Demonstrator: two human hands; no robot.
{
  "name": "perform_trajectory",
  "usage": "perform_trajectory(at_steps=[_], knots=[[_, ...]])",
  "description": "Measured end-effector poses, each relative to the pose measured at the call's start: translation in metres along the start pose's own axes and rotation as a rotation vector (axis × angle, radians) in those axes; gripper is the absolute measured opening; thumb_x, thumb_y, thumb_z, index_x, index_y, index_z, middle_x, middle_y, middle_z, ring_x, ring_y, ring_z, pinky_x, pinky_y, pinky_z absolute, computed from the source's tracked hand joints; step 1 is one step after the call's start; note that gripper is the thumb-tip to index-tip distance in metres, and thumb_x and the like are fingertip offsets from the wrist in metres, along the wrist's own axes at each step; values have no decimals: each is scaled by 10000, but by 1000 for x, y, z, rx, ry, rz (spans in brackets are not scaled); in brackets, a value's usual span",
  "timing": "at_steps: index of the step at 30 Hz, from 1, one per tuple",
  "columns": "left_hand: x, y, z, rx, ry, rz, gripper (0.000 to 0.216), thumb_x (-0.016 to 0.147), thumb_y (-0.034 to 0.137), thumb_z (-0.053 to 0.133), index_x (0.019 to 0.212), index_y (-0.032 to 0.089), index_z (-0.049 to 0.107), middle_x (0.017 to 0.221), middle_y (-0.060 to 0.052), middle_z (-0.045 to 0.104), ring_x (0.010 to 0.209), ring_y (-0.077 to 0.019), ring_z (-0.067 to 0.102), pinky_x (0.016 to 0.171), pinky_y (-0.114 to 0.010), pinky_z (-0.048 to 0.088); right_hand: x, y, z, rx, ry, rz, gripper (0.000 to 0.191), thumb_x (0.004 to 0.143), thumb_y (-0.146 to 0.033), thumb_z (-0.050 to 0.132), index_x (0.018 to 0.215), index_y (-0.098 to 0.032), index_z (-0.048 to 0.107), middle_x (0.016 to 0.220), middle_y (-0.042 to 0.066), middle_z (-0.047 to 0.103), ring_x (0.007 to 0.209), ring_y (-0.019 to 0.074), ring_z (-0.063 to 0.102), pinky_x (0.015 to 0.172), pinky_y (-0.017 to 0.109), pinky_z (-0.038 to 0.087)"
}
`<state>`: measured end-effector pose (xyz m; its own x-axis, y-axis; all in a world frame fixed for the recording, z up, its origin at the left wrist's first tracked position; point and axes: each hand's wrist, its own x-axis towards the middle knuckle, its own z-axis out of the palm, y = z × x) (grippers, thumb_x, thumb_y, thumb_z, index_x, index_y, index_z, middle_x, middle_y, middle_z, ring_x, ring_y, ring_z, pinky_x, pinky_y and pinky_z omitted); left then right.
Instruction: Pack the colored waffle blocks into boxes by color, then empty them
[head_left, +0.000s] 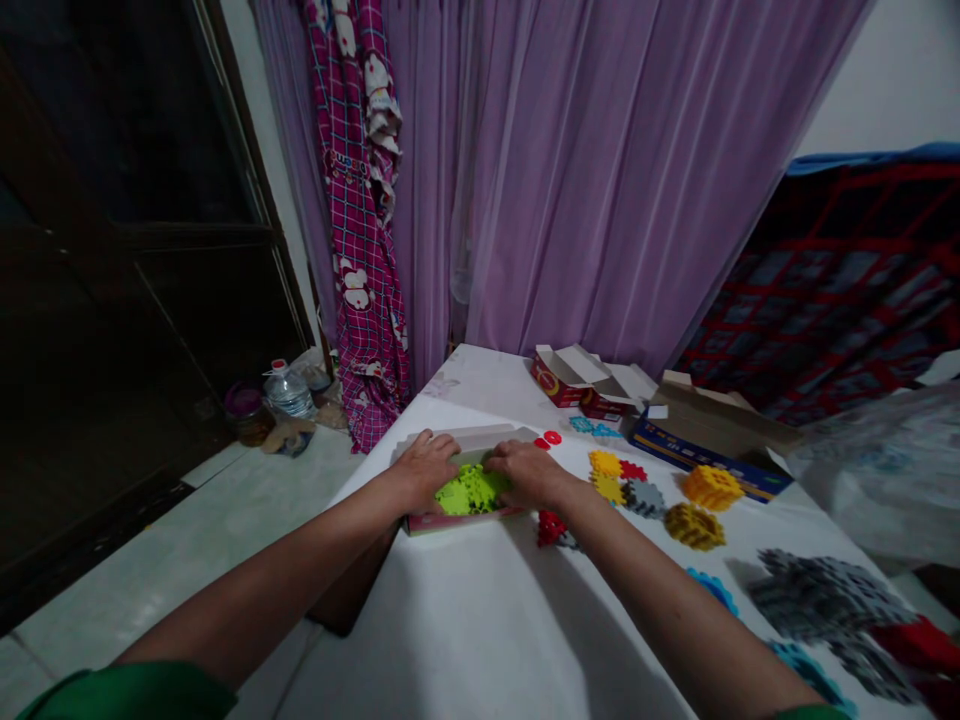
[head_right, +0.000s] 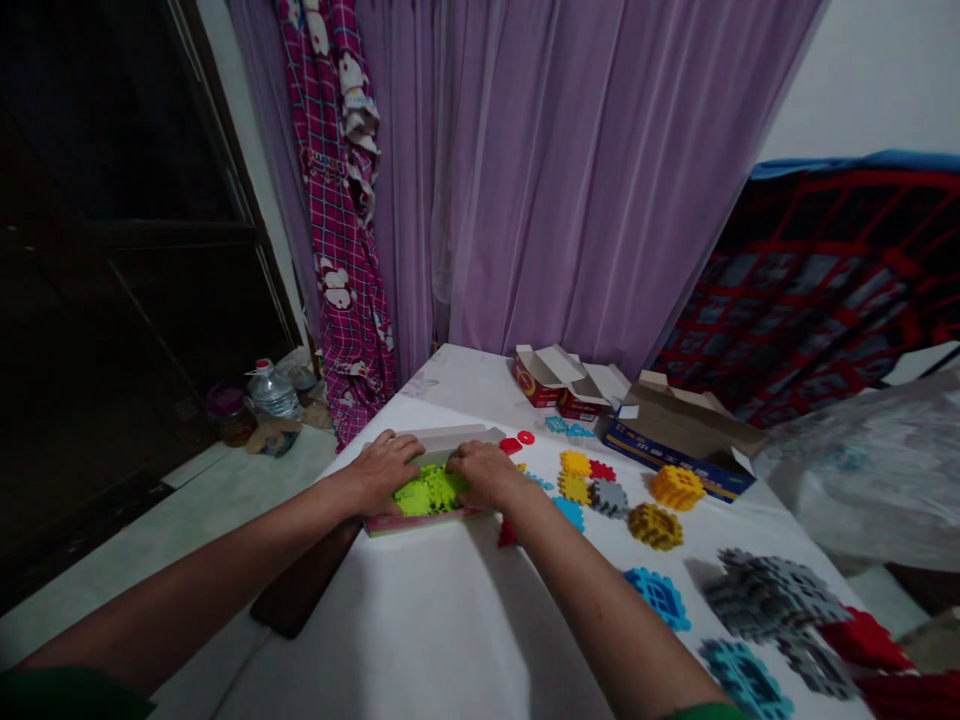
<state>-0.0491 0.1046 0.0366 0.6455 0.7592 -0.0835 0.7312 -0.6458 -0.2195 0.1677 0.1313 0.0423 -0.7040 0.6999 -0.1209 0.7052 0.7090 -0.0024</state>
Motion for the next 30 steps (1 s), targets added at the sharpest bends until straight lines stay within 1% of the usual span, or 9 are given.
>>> perform_trajectory(at_steps=[4,8,11,15,18,22,27,30], knots=[[0,2,-1,-11,44,-12,434,671,445,765,1006,186,668,1293,-123,554,1238,-308,422,1038,-473,257,6,-3,4,-66,14,12,379,735,-335,687,1090,-201,697,1075,116,666,1006,266,605,844,338,457],[-3,1,1,-55,86,-68,388,702,408,740,1007,185,656,1273,-127,565,1223,-307,437,1034,-476,244,10,-2,10,-82,51,49,339,768,-347,654,1060,-180,696,1067,125,662,1000,271,601,832,344,454],[-5,-1,6,-109,96,-84,454,699,429,749,1074,203,630,1287,-113,556,1227,-300,437,1036,-471,239,9,0,12,-55,50,64,336,786,-351,642,1073,-182,684,1089,119,657,1029,265,589,858,344,441],[-5,-4,12,-143,66,-68,606,635,492,800,1133,208,604,1324,-118,528,1263,-306,410,1031,-462,248,6,3,13,-16,63,65,413,756,-388,687,1116,-186,661,1109,115,649,1067,266,572,888,345,428],[-3,-3,13,-115,60,-62,620,623,500,809,1127,204,604,1330,-130,521,1266,-314,407,1032,-470,246,6,2,14,-35,49,58,447,722,-412,719,1098,-177,663,1104,120,646,1047,273,577,873,354,434],[0,0,10,-106,67,-82,555,652,492,789,1082,186,615,1302,-130,539,1246,-309,423,1033,-466,237,10,-1,14,-61,59,80,384,743,-384,699,1066,-178,669,1088,117,651,1021,265,588,849,346,441],[0,0,11,-132,106,-141,332,778,405,703,1036,214,621,1245,-90,592,1189,-274,474,1011,-466,240,11,0,13,-39,47,104,376,760,-388,685,1077,-187,667,1088,114,655,1026,260,590,855,337,437],[-2,-1,13,-165,118,-151,328,782,400,702,1042,217,620,1247,-84,596,1191,-268,478,1007,-463,237,9,2,14,-11,55,106,403,748,-404,693,1092,-197,665,1085,105,655,1030,261,589,850,336,439]])
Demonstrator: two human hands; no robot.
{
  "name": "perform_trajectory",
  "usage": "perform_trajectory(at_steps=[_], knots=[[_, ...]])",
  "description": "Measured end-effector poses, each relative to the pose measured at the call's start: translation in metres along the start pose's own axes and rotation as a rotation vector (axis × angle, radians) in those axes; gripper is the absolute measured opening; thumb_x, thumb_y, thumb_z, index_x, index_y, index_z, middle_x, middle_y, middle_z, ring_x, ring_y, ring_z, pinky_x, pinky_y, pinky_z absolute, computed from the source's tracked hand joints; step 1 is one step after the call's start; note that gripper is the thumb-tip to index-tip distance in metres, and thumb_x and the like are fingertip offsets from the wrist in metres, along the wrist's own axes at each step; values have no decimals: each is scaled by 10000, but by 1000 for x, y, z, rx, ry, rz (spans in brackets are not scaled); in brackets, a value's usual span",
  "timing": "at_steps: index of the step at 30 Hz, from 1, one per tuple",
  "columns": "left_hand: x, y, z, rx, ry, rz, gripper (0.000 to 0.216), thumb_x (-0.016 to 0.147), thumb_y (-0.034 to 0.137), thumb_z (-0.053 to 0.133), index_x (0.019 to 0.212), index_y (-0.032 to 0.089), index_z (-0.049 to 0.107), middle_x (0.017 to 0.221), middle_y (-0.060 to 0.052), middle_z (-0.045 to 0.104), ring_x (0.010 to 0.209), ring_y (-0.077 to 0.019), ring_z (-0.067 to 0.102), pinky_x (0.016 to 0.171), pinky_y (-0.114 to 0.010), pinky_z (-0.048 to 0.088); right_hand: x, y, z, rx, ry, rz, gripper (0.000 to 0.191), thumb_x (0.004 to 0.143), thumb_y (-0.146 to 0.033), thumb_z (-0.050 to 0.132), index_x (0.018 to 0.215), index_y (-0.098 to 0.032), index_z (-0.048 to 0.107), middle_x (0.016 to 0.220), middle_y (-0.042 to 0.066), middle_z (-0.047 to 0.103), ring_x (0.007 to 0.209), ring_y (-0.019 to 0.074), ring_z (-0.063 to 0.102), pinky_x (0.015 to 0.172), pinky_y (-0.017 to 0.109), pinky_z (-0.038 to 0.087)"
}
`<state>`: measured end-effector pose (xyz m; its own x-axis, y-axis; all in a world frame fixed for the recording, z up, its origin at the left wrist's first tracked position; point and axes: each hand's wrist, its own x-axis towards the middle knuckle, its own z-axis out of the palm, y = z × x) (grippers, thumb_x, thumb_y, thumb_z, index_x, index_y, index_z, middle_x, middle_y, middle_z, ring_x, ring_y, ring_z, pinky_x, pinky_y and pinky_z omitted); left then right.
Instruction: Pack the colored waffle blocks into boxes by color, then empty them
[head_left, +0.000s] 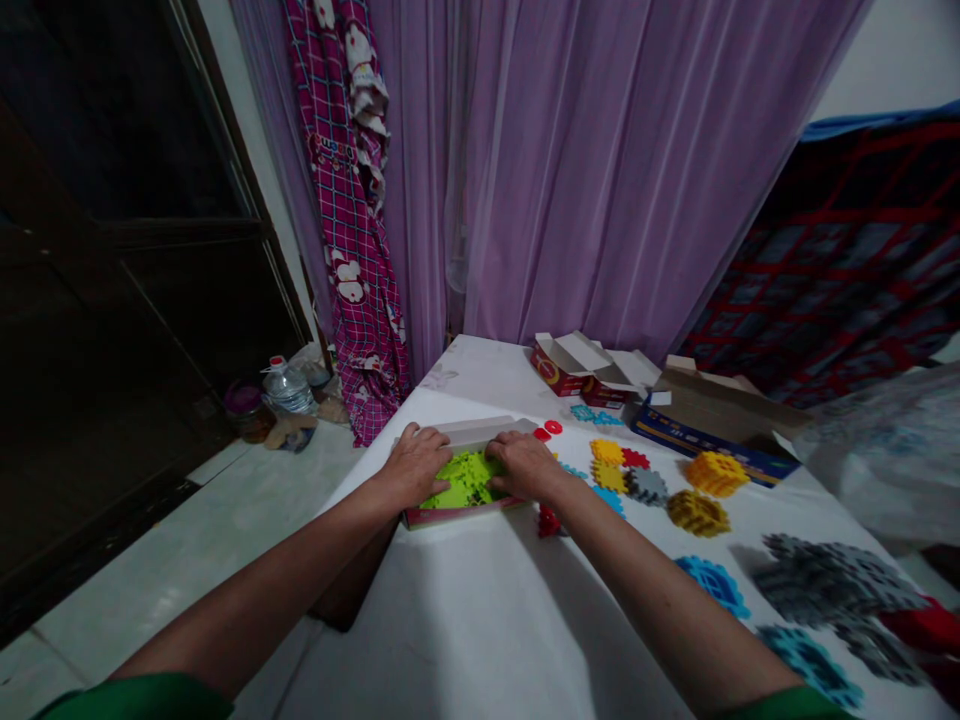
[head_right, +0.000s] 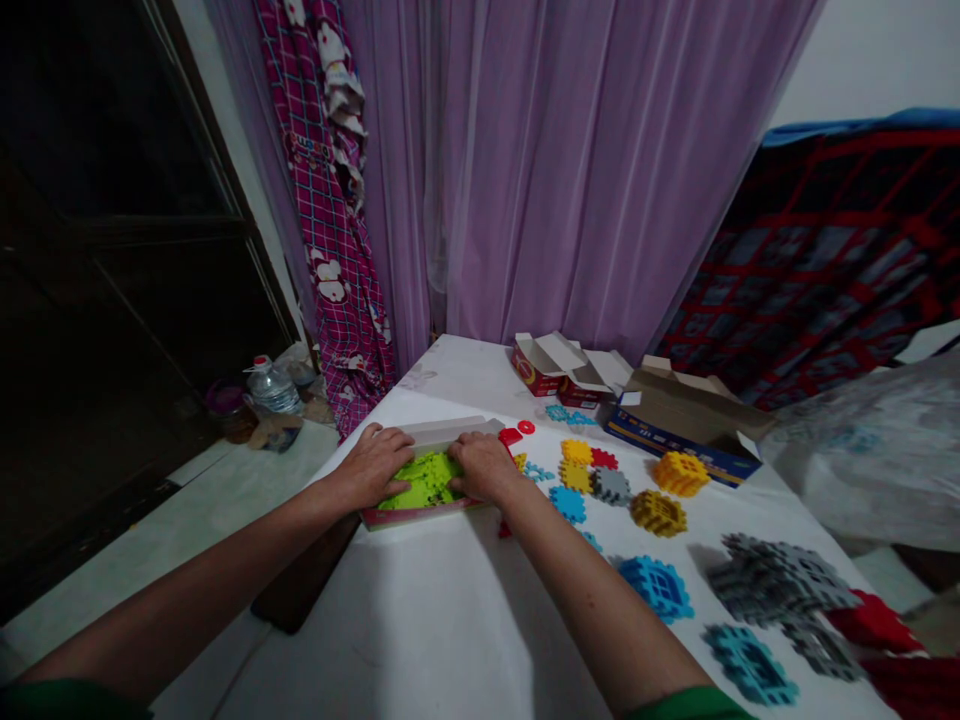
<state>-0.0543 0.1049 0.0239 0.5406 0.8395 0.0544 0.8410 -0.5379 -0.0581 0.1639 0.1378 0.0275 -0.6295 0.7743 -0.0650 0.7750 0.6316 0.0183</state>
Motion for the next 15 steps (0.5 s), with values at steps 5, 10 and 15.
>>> perform_trajectory(at_steps=[5,10,15], knots=[[1,-1,-1,-43,15,-23,303,810,443,661,1021,230,626,1200,-61,625,1163,-254,499,974,-432,251,-6,1,-7,52,16,23,393,776,-390,665,1116,-194,665,1094,108,656,1053,252,584,862,322,429],[19,4,-6,-4,55,-108,183,857,385,602,961,237,630,1074,-43,670,1066,-236,552,898,-406,297,-13,2,-15,87,90,83,279,863,-329,551,1069,-196,685,1044,94,669,1035,221,587,861,296,413],[41,14,-1,48,67,-165,279,822,408,636,1010,206,596,1045,-91,659,1033,-277,560,873,-414,328,-24,7,-16,140,169,182,263,900,-318,490,1022,-211,696,1044,68,673,987,191,601,805,262,418]])
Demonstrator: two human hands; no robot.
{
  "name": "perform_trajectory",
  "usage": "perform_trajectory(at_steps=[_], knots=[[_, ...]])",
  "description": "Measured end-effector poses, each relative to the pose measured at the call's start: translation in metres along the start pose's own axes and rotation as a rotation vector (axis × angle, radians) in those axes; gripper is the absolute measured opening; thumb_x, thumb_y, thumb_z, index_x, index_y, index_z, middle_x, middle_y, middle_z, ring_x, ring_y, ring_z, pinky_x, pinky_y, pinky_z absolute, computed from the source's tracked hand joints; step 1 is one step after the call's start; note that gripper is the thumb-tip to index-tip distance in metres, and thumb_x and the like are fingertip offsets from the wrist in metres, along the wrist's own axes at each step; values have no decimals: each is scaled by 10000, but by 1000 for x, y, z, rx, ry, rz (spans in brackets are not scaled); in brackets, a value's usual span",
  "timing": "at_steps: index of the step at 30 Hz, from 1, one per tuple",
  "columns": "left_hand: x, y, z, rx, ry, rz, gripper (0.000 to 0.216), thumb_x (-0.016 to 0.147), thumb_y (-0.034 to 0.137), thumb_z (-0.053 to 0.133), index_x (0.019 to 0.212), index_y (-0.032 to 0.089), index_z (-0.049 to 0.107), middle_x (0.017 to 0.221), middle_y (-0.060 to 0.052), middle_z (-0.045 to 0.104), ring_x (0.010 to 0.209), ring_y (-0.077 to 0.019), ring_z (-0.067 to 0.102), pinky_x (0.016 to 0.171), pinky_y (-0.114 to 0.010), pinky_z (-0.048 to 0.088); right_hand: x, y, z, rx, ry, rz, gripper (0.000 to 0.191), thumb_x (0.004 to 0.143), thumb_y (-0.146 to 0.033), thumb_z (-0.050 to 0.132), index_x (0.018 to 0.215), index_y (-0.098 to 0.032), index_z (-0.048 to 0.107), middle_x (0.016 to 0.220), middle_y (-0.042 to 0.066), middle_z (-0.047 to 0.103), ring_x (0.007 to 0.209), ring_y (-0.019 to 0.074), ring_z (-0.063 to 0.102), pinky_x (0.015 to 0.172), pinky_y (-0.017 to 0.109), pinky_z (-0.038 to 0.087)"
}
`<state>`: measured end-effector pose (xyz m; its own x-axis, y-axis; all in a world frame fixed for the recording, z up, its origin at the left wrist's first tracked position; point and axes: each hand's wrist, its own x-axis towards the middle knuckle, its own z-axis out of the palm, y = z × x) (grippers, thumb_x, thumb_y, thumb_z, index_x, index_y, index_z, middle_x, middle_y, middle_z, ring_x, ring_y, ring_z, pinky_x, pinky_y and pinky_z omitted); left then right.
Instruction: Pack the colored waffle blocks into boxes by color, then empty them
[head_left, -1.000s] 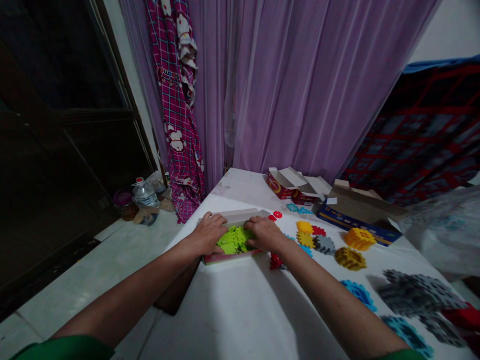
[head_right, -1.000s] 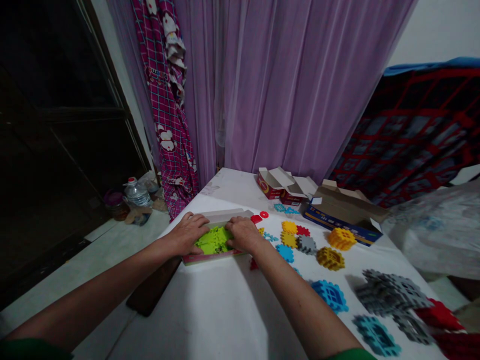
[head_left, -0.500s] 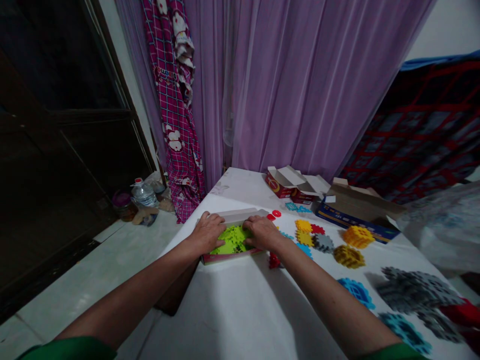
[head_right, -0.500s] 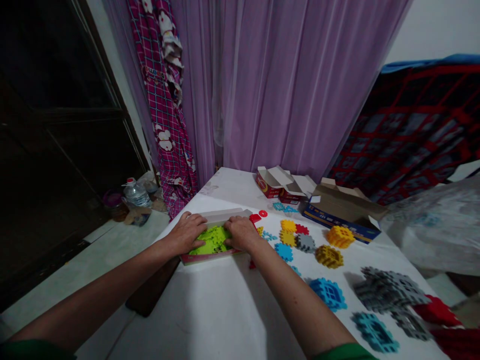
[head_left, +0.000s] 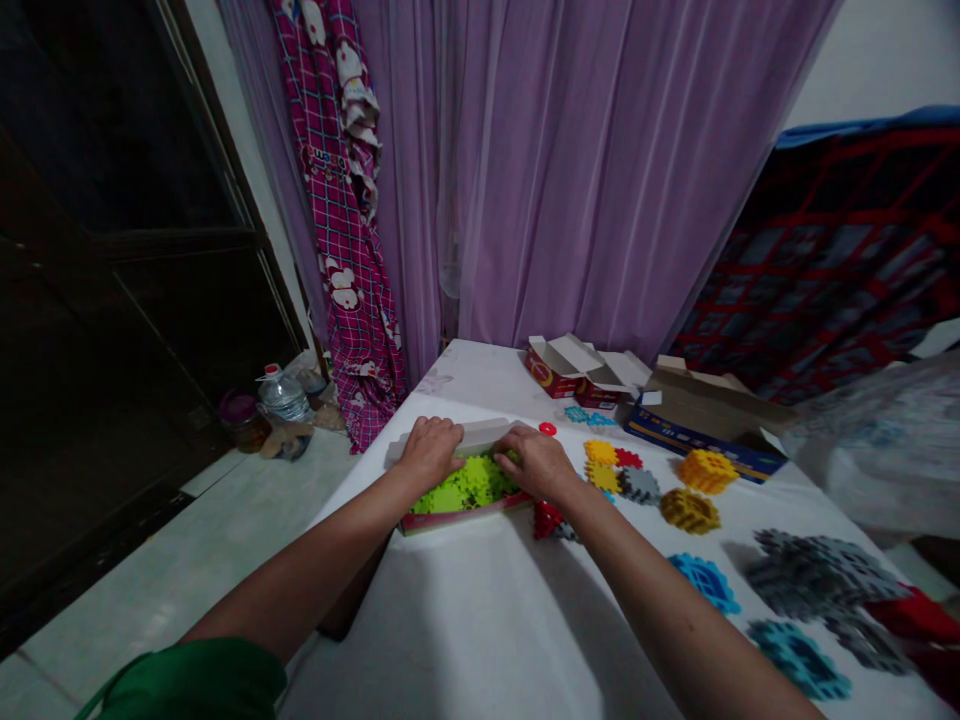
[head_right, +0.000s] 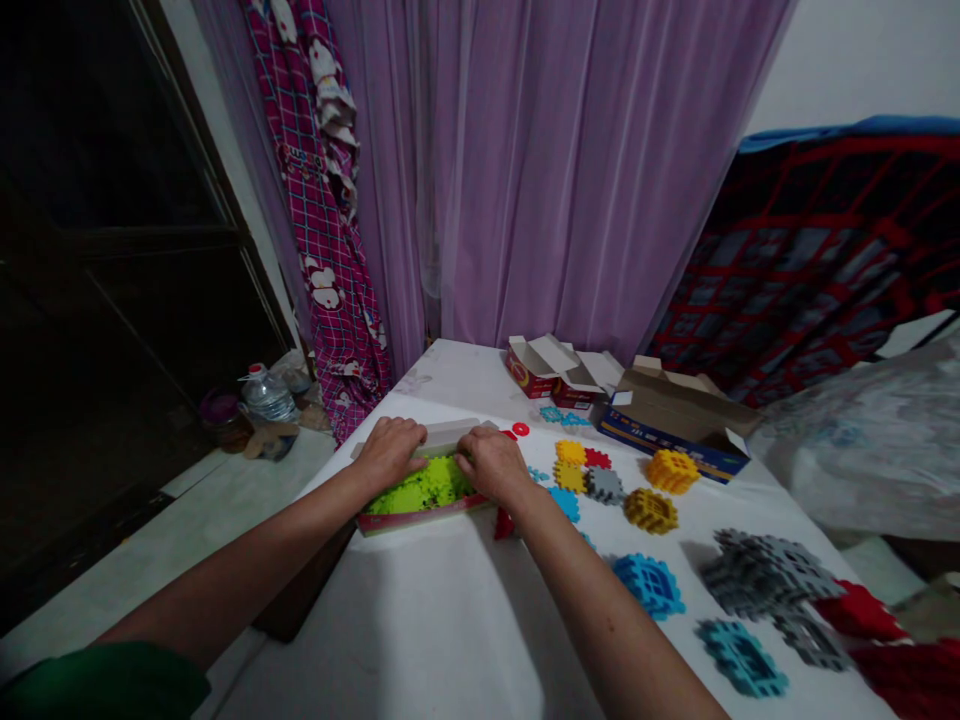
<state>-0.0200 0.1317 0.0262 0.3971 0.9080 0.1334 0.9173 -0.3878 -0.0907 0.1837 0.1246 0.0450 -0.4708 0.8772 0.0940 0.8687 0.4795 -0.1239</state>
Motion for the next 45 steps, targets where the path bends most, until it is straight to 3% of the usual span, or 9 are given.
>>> perform_trajectory(at_steps=[6,15,24,29,37,45], knots=[[7,3,10,59,-9,-1,236,817,318,629,1026,215,592,1047,-106,656,1052,-295,553,899,-444,327,-15,8,-1,20,10,20,278,919,-320,462,1028,-223,698,1041,59,674,971,183,602,808,261,419],[10,4,8,98,-63,-29,271,800,364,650,1019,213,601,1027,-98,683,1009,-283,594,856,-431,359,-25,12,2,41,21,13,287,924,-318,453,1030,-214,698,1023,65,675,951,183,600,791,259,417],[13,2,7,91,-104,-60,200,823,341,630,993,237,613,1022,-83,690,1007,-274,616,843,-421,368,4,-13,11,-102,-73,-199,332,922,-247,456,1136,-262,708,1077,108,642,1048,252,543,858,355,406],[13,7,6,97,-104,-52,224,821,315,622,1019,210,611,1039,-100,681,1026,-286,605,884,-438,361,10,-20,20,-165,-145,-191,314,924,-264,472,1108,-258,727,1121,123,634,1080,272,536,884,380,401],[15,14,9,117,-97,-36,291,835,279,612,1110,198,566,1123,-116,639,1080,-281,567,927,-428,335,2,-21,17,-122,-144,-158,325,939,-272,452,1111,-254,727,1110,122,648,1071,253,546,867,350,393],[14,17,4,111,-105,-46,219,848,198,536,1047,159,619,1025,-137,672,992,-286,622,879,-434,368,1,-21,19,-117,-119,-152,318,938,-281,455,1090,-253,733,1087,112,655,1061,248,548,850,344,388]])
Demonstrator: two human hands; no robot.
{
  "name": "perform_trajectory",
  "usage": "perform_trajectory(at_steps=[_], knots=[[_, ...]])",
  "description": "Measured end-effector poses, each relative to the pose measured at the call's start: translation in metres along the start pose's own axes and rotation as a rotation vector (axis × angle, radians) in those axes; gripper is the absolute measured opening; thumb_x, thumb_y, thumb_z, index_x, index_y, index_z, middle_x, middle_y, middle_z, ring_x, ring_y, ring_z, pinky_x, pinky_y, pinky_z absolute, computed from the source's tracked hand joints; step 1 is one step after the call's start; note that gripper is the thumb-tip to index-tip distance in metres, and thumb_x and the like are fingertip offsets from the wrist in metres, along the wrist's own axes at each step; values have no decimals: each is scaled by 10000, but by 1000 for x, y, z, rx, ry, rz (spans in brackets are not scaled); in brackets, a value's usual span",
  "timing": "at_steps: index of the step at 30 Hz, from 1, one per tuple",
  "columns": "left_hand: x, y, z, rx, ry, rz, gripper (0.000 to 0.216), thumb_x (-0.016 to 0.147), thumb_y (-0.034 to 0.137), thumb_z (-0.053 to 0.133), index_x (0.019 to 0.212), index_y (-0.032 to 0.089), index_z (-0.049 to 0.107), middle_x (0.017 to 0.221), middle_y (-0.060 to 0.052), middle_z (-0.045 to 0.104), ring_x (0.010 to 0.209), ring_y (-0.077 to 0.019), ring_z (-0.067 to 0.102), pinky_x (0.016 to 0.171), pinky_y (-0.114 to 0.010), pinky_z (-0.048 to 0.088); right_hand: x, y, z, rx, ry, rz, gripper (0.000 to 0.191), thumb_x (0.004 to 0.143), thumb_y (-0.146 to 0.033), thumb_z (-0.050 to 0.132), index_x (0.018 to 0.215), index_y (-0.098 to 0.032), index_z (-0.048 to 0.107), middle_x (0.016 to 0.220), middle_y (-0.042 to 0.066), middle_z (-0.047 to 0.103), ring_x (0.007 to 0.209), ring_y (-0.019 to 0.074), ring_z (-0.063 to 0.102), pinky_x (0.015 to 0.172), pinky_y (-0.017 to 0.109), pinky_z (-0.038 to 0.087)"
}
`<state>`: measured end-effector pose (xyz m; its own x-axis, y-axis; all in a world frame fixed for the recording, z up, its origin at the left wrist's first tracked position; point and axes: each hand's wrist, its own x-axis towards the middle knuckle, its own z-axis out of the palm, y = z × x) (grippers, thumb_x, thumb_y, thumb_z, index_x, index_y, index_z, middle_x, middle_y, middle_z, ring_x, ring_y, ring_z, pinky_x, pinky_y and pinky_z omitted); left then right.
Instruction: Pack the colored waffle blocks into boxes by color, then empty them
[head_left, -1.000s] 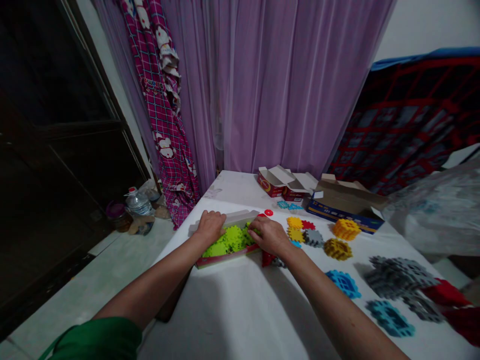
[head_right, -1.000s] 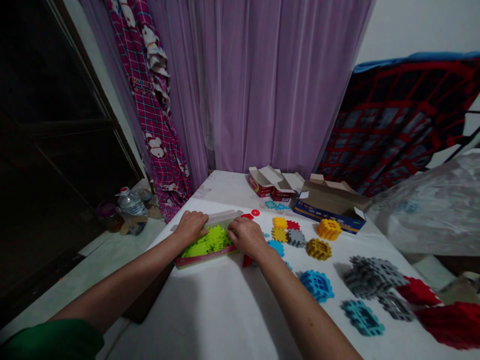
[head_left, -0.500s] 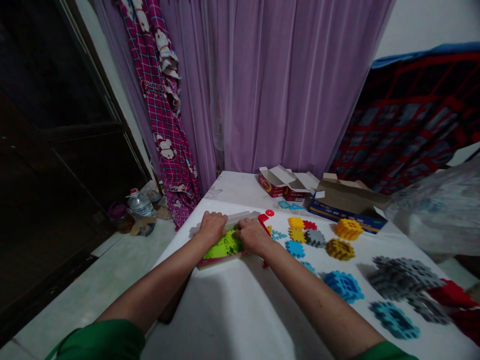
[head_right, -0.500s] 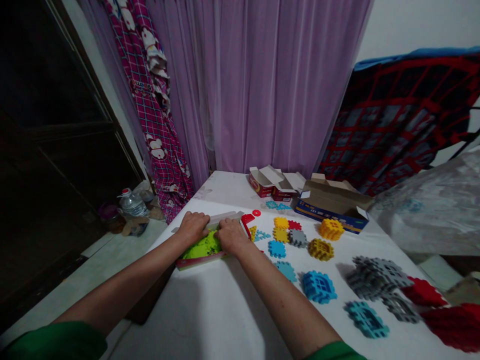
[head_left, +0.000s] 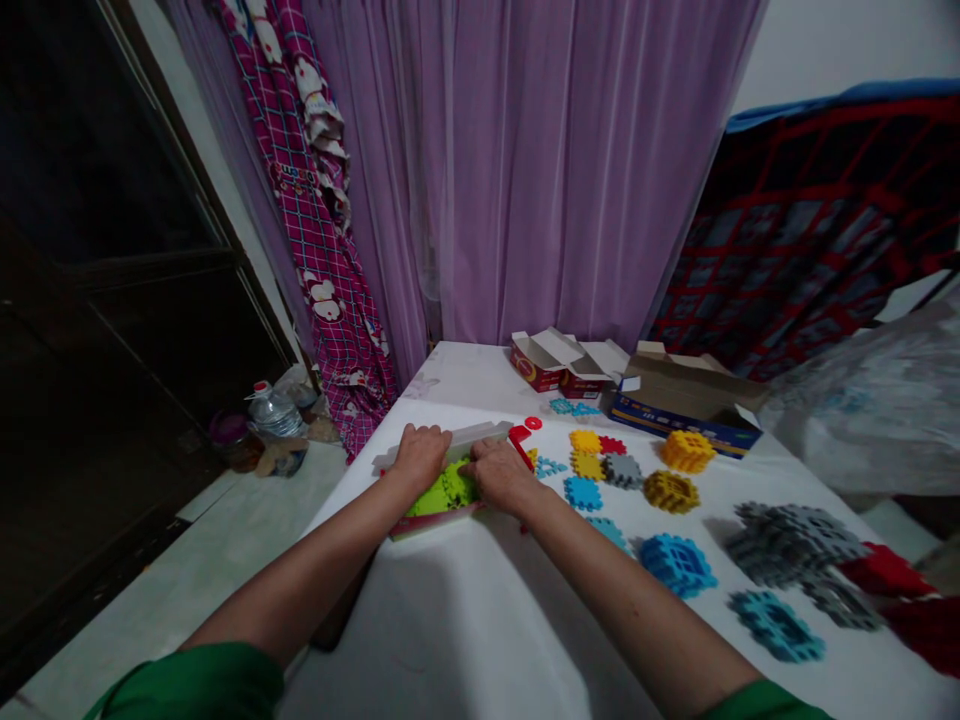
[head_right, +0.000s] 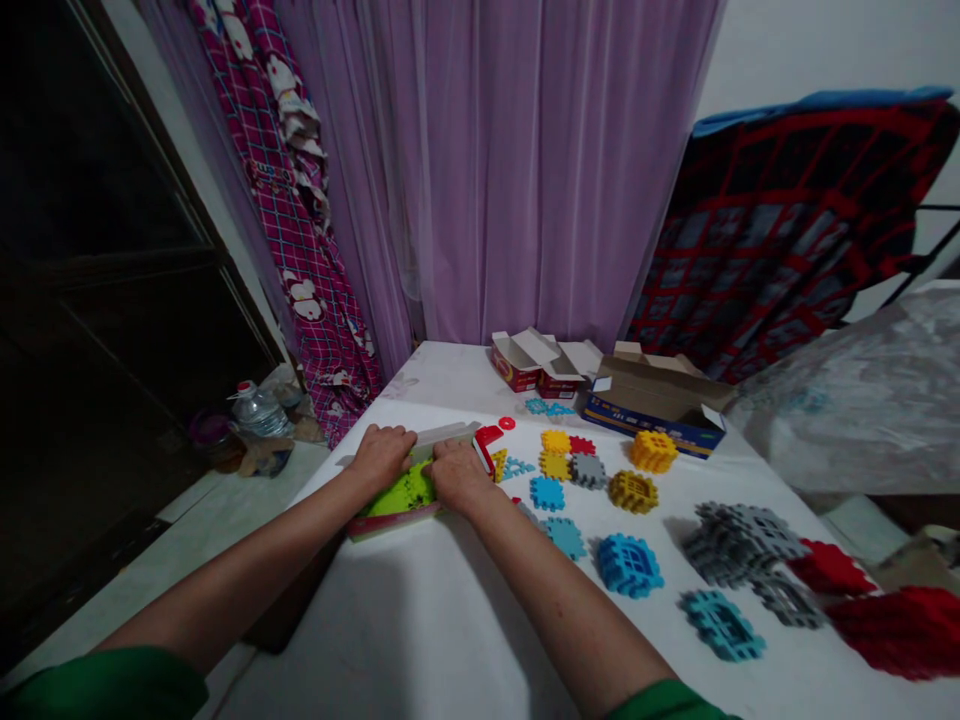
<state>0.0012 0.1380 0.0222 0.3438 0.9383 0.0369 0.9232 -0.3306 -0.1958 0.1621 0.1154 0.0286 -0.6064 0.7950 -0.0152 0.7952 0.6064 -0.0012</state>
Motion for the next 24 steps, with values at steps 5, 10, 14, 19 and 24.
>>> perform_trajectory(at_steps=[5,10,14,19,24], knots=[[-6,-8,-10,-31,28,-28,210,884,226,478,956,169,666,984,-128,696,950,-268,648,819,-390,407,0,2,4,11,25,-7,311,923,-265,469,1074,-255,741,1056,119,657,1042,260,557,834,348,392],[-17,-21,-27,-105,81,-89,213,878,291,497,946,228,688,975,-62,722,886,-225,665,724,-314,424,3,3,7,-3,46,-14,295,889,-218,498,1050,-242,744,1040,112,661,1028,256,565,842,345,400],[-32,-29,-41,-171,133,-130,222,872,312,502,977,263,691,989,-27,733,896,-207,665,707,-283,429,2,5,3,6,38,-12,298,875,-200,495,1047,-218,738,1021,125,666,1020,256,577,841,345,417],[-51,-30,-49,-428,266,-150,172,825,271,548,905,251,699,864,4,736,784,-166,665,695,-247,436,-1,20,-8,212,143,79,330,850,-177,522,1133,-209,689,1085,104,683,1036,218,596,890,320,426],[-52,-21,-52,-698,463,-79,139,826,287,560,866,231,681,792,26,713,722,-131,644,677,-217,440,0,30,-23,772,305,-30,382,806,-268,602,1179,-192,645,1116,54,699,904,158,634,745,248,473]])
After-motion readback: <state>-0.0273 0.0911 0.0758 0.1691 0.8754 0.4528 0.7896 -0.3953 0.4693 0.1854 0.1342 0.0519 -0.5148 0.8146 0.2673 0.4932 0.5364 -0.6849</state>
